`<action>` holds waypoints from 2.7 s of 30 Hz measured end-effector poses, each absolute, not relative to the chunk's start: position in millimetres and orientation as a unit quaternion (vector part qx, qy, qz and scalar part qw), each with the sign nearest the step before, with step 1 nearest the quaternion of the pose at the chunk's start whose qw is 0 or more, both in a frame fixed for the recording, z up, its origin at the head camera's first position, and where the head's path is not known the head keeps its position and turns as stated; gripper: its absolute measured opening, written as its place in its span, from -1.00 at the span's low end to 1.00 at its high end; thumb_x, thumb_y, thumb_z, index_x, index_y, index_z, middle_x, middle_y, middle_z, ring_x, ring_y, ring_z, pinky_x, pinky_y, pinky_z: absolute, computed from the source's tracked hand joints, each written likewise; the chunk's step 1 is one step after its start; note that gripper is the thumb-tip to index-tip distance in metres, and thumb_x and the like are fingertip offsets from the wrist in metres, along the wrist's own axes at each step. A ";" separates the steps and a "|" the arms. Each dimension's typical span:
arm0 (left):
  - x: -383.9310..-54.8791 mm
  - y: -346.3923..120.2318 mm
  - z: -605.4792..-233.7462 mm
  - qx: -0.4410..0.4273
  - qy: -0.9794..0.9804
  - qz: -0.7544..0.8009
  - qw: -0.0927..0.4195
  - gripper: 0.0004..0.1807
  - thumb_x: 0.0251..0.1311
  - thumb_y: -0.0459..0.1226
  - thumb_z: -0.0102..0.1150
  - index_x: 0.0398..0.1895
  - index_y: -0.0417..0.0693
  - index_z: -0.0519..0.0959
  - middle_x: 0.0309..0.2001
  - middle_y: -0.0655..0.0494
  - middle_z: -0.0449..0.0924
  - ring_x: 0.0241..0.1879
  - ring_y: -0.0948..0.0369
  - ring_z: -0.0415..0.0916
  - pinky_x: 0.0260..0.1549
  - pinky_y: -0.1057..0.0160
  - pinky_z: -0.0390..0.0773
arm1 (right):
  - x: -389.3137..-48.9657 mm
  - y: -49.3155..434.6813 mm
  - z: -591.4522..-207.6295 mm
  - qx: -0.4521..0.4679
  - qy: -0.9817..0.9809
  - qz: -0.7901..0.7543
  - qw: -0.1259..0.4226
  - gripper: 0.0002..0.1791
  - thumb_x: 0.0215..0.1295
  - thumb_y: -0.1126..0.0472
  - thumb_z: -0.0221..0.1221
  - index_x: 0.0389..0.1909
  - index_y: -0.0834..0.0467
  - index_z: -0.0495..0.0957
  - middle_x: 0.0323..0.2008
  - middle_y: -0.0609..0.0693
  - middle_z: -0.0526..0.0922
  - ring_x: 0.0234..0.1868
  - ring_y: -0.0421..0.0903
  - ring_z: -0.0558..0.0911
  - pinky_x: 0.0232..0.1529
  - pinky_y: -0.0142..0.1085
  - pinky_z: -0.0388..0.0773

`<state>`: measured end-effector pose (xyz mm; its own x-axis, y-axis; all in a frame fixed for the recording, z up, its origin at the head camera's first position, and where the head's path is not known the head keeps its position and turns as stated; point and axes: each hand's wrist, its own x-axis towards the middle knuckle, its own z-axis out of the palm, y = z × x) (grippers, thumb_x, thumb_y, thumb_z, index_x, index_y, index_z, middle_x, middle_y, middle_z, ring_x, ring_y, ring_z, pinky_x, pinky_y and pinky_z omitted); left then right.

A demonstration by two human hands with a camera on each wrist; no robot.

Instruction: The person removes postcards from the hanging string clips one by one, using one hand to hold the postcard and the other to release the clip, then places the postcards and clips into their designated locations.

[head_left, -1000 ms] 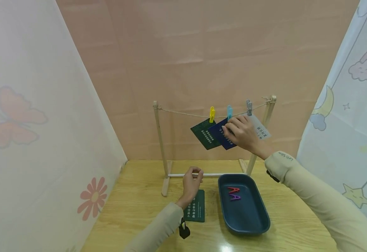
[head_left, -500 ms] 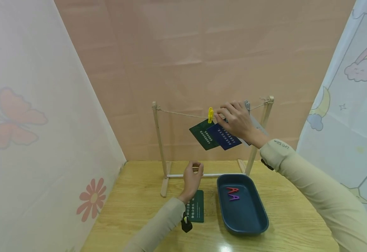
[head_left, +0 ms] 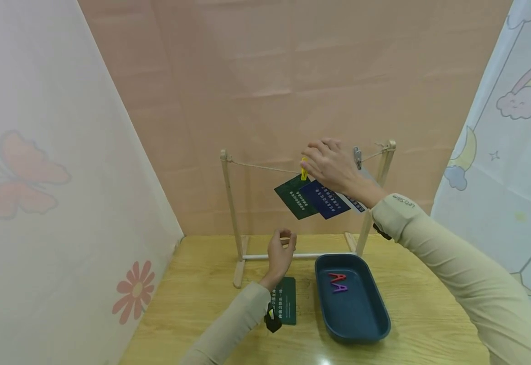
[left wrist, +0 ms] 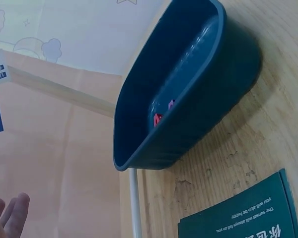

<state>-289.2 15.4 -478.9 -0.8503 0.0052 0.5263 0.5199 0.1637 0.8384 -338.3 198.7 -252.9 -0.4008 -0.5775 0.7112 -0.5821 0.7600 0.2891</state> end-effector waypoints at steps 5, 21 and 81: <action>-291.8 15.5 -478.0 -0.167 -0.733 -0.630 0.194 -0.82 0.42 -0.30 0.12 -0.02 -0.20 0.48 -0.09 -0.08 0.53 -0.22 0.03 0.66 -0.34 0.33 0.67 | -335.0 195.2 -248.8 0.317 -0.872 -0.022 0.372 -0.54 0.48 -0.02 0.09 0.18 0.23 0.55 0.14 0.24 0.51 0.20 0.26 0.38 0.28 0.09 0.22; -292.1 23.5 -459.5 -0.155 -0.739 -0.631 0.178 -0.70 0.47 -0.22 0.06 0.10 -0.23 0.40 -0.01 -0.17 0.46 -0.13 -0.03 0.63 -0.26 0.24 0.68 | -336.0 198.5 -250.2 0.306 -0.882 -0.022 0.357 -0.62 0.52 -0.03 0.04 -0.07 0.20 0.65 -0.02 0.20 0.58 0.08 0.22 0.45 0.20 0.06 0.32; -300.1 35.4 -431.5 -0.146 -0.707 -0.660 0.206 -0.85 0.45 -0.29 0.07 -0.23 -0.22 0.46 -0.26 -0.05 0.52 -0.31 0.05 0.57 -0.30 0.08 0.68 | -326.0 184.4 -243.3 0.249 -0.916 0.215 0.231 -0.69 0.23 0.00 0.38 -0.24 0.16 0.64 -0.15 0.10 0.66 0.04 0.11 0.47 0.21 0.20 -0.12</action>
<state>-300.1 35.4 -431.5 -0.8720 -0.0657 0.4851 0.4794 0.0859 0.8734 -326.0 184.4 -243.3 -0.7698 -0.3565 0.5295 -0.5549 0.7838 -0.2790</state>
